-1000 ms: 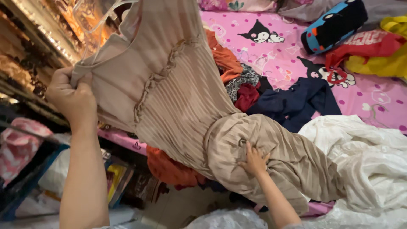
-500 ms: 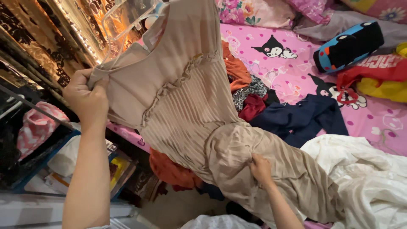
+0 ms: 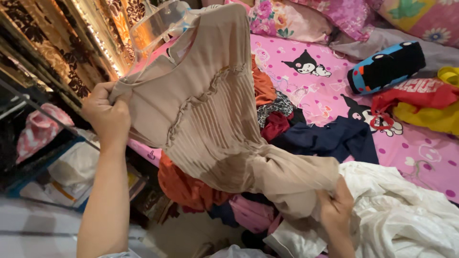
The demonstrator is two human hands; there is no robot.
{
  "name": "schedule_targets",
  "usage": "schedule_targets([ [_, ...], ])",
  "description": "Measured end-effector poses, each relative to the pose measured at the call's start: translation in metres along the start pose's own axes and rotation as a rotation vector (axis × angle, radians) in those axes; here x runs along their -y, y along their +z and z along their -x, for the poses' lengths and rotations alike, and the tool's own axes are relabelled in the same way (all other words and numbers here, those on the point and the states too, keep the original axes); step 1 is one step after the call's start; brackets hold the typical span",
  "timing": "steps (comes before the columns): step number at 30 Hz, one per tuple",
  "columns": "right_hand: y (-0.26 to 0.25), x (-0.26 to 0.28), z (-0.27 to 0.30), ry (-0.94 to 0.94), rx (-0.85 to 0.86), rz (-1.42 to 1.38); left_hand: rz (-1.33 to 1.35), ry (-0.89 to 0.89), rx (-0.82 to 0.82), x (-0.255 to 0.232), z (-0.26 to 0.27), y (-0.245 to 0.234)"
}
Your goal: The person picks up a checkered dress from a pile on the bed, places it on a hanger, and hangs it in a wardrobe. They repeat this process with a pink dress and a beige pleated top, organizing the items by hanging them in the closet.
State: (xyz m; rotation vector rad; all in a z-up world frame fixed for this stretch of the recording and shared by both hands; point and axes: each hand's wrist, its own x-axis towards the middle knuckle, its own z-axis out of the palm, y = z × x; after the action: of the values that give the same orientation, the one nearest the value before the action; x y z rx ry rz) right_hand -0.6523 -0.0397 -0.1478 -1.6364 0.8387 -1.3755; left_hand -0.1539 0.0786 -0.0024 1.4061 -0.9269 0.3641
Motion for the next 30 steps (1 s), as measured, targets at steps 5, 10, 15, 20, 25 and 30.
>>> schedule_targets([
  [5,-0.024,0.033,0.008,-0.218,-0.062,0.028,-0.053,0.033,-0.056,-0.034,0.012,-0.024],
  [10,-0.034,0.042,0.014,-0.320,-0.045,0.032,-0.013,-0.024,-0.075,-0.082,0.032,-0.046],
  [15,-0.033,0.032,0.023,-0.313,0.055,-0.087,-0.241,0.082,-0.078,-0.119,0.068,-0.067],
  [20,-0.027,0.025,0.016,-0.395,0.181,-0.173,-0.294,-0.016,-0.097,-0.142,0.107,-0.085],
  [25,-0.013,0.030,0.010,-0.435,0.294,-0.194,-0.249,-0.089,-0.118,-0.163,0.138,-0.102],
  [30,-0.004,0.036,0.012,-0.464,0.370,-0.201,-0.341,-0.130,-0.182,-0.178,0.159,-0.119],
])
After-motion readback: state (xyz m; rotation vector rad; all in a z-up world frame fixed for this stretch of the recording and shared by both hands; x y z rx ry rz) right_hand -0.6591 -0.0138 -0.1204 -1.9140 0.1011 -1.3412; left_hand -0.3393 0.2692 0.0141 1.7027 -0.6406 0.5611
